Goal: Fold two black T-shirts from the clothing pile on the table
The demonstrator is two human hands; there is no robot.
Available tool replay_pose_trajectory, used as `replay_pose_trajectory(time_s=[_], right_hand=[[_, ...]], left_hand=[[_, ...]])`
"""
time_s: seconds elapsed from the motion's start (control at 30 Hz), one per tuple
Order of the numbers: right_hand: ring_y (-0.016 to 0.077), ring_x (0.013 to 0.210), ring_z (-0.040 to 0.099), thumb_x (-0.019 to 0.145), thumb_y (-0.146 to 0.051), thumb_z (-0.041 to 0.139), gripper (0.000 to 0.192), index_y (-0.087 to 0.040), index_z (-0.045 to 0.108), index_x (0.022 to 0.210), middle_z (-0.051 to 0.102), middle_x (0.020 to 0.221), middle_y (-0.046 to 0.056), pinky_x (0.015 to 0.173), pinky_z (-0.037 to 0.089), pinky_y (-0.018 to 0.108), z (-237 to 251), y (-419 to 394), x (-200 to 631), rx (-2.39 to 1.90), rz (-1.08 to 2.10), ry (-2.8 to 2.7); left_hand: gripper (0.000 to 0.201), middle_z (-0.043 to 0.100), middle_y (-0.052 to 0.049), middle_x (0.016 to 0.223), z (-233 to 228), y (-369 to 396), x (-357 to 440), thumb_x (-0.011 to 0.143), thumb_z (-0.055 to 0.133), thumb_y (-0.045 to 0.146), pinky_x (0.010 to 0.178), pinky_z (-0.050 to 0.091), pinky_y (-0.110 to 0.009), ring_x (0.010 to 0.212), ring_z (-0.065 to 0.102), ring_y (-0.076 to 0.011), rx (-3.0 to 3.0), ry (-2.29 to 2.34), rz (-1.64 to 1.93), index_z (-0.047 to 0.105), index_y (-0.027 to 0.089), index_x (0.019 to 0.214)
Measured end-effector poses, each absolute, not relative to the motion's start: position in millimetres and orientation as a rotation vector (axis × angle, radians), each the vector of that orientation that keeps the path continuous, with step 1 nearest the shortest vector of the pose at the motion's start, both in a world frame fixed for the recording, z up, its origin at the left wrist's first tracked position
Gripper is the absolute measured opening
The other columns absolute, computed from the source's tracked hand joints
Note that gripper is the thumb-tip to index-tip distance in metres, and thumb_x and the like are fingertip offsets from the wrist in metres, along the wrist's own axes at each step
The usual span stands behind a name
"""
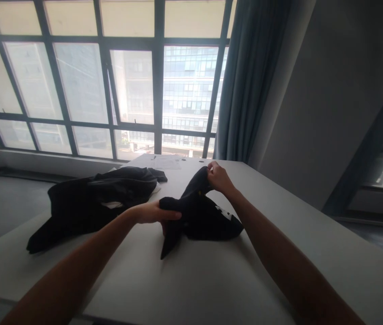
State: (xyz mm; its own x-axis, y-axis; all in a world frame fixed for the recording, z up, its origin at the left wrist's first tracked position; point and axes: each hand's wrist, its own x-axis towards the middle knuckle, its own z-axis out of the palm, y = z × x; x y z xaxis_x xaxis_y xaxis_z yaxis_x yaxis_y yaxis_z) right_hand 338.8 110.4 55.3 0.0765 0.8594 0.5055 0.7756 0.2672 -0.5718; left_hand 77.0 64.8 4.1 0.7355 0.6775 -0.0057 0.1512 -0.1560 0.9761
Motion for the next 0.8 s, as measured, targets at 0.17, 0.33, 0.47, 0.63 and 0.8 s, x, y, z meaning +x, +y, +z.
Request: replay_pose_trajectory(time_s=[0.17, 0.33, 0.47, 0.63, 0.8], right_hand=[[0.0236, 0.084, 0.059, 0.089, -0.034, 0.050, 0.017, -0.019, 0.054, 0.097, 0.064, 0.089, 0.010, 0.074, 0.047, 0.034, 73, 166, 295, -1.496, 0.222, -1.566], [0.0247, 0.115, 0.055, 0.095, -0.034, 0.044, 0.040, -0.018, 0.046, 0.131, 0.061, 0.126, 0.012, 0.099, 0.044, 0.039, 113, 213, 183, -0.988, 0.263, -1.811], [0.0294, 0.135, 0.042, 0.091, -0.051, 0.054, 0.062, -0.019, 0.041, 0.143, 0.046, 0.148, 0.010, 0.112, 0.035, 0.041, 111, 213, 124, -0.849, 0.444, -2.181], [0.0343, 0.136, 0.042, 0.082, -0.064, 0.061, 0.070, -0.025, 0.051, 0.140, 0.051, 0.145, 0.011, 0.113, 0.033, 0.046, 60, 200, 172, -1.190, 0.454, -2.566], [0.0345, 0.135, 0.044, 0.086, -0.056, 0.060, 0.073, -0.020, 0.044, 0.147, 0.046, 0.149, 0.016, 0.109, 0.036, 0.044, -1, 198, 312, -1.840, 0.353, -2.523]], left_hand=[[0.049, 0.074, -0.009, 0.085, -2, 78, 91, 0.076, 0.075, 0.051, 0.062, 0.062, -0.036, 0.074, 0.072, -0.0241, 1.441, 0.621, 1.097, 0.068, 0.013, 0.104], [0.048, 0.069, -0.009, 0.115, 1, 110, 54, 0.094, 0.049, 0.053, 0.081, 0.061, -0.038, 0.106, 0.066, -0.0254, 1.369, 0.964, 1.978, 0.058, 0.018, 0.126], [0.042, 0.065, -0.010, 0.123, 3, 124, 21, 0.097, 0.048, 0.045, 0.097, 0.053, -0.041, 0.122, 0.057, -0.0255, 1.407, 1.141, 2.148, 0.052, 0.020, 0.130], [0.036, 0.068, -0.009, 0.103, -4, 142, -1, 0.089, 0.058, 0.036, 0.089, 0.052, -0.034, 0.100, 0.065, -0.0199, 1.342, 1.187, 2.196, 0.045, 0.018, 0.117], [0.040, 0.060, -0.002, 0.087, 3, 137, -17, 0.084, 0.063, 0.039, 0.076, 0.051, -0.030, 0.078, 0.061, -0.0164, 1.496, 1.295, 2.364, 0.043, 0.019, 0.113]])
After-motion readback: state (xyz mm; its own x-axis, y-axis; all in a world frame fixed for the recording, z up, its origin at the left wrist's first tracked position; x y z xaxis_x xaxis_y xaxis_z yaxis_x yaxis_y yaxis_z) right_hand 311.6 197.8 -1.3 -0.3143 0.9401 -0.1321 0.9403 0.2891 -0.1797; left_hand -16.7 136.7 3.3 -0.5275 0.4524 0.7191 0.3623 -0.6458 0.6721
